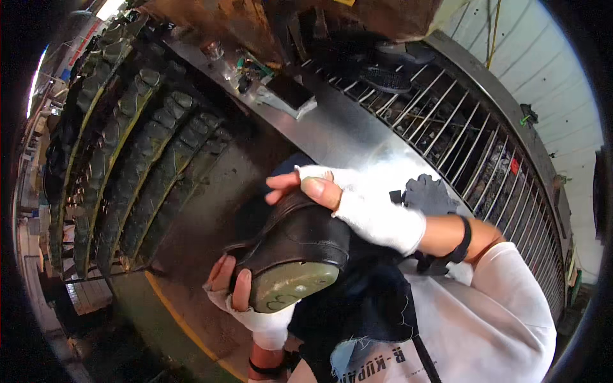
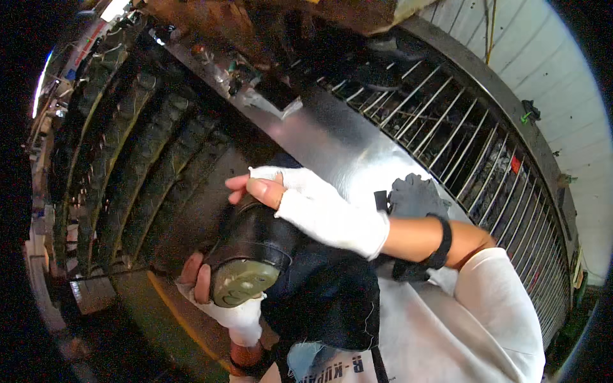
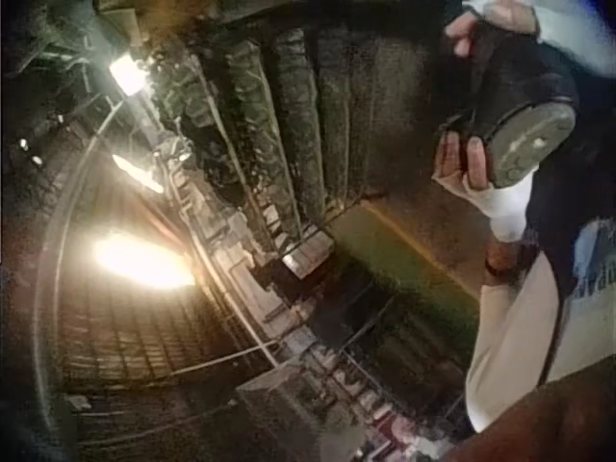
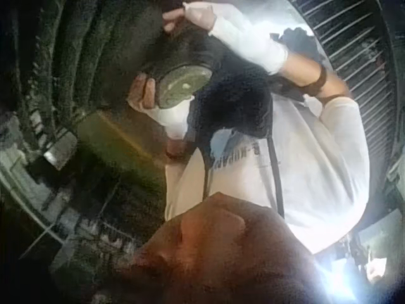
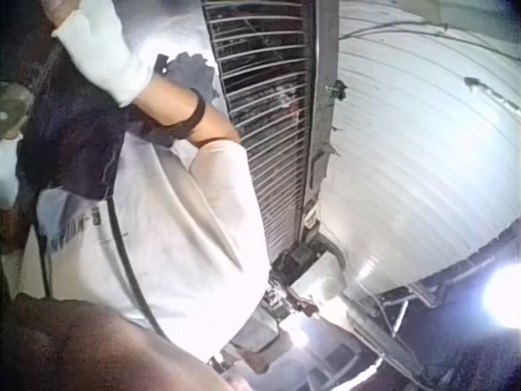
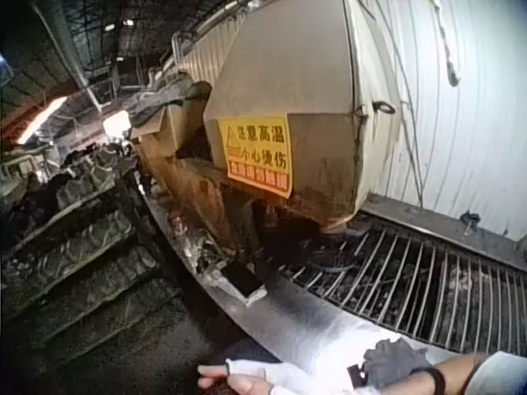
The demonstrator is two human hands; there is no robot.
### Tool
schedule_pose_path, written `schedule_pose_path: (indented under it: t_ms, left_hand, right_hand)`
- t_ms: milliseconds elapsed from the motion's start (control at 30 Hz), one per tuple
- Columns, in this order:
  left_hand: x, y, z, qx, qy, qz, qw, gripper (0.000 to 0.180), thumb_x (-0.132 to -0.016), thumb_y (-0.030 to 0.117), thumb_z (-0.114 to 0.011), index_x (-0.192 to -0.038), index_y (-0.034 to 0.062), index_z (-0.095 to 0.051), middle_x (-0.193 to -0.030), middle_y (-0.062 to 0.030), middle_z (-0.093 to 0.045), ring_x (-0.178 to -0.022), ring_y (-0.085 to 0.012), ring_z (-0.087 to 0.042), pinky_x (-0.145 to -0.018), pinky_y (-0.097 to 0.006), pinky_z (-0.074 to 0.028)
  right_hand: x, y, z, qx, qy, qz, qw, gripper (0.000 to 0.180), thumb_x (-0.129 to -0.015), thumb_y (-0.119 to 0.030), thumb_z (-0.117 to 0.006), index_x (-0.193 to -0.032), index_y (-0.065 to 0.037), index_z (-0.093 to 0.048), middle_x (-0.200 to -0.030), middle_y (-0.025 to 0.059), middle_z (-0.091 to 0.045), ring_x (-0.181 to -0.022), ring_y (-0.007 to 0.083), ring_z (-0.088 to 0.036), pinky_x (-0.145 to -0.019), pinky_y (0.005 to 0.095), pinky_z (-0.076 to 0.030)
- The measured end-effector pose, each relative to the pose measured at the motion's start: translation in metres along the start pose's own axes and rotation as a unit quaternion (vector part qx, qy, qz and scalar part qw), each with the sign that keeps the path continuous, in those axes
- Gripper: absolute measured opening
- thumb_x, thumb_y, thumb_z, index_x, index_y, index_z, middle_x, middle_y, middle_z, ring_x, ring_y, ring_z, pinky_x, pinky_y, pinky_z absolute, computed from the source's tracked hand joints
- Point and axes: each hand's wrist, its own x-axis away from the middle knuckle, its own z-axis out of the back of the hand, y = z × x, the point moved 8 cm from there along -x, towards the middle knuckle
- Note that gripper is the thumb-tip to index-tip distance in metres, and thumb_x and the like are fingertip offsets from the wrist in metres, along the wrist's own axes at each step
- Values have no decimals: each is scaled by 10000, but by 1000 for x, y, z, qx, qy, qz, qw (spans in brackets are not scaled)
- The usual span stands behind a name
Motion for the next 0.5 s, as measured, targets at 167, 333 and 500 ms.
schedule_pose_path:
  t_ms: [167,333,500]
  left_hand:
    - [10,-5,2,-21,-29,-52,998,629,-801,444,-771,-1252,157,-440,-1262,-147,-505,-1136,-350,-499,-905,-503,-431]
    - [18,-14,-10,48,-39,-21,998,619,-774,397,-800,-1266,201,-480,-1228,-139,-541,-1071,-339,-548,-897,-517,-433]
    - [-15,-5,-10,-24,-124,-187,974,517,-859,293,-729,-1307,177,-500,-1226,-129,-584,-1049,-298,-579,-954,-492,-440]
  right_hand:
    - [12,18,-9,-107,-162,-153,969,560,-1006,-413,-494,-1423,-41,-462,-1327,117,-565,-1208,165,-528,-1053,289,-388]
    - [32,57,-8,-347,-109,-312,878,547,-986,-332,-567,-1396,16,-467,-1353,130,-561,-1191,181,-575,-1015,322,-462]
    - [49,60,-12,-297,-109,-267,910,496,-979,-310,-589,-1340,19,-505,-1262,105,-623,-1095,158,-619,-933,306,-501]
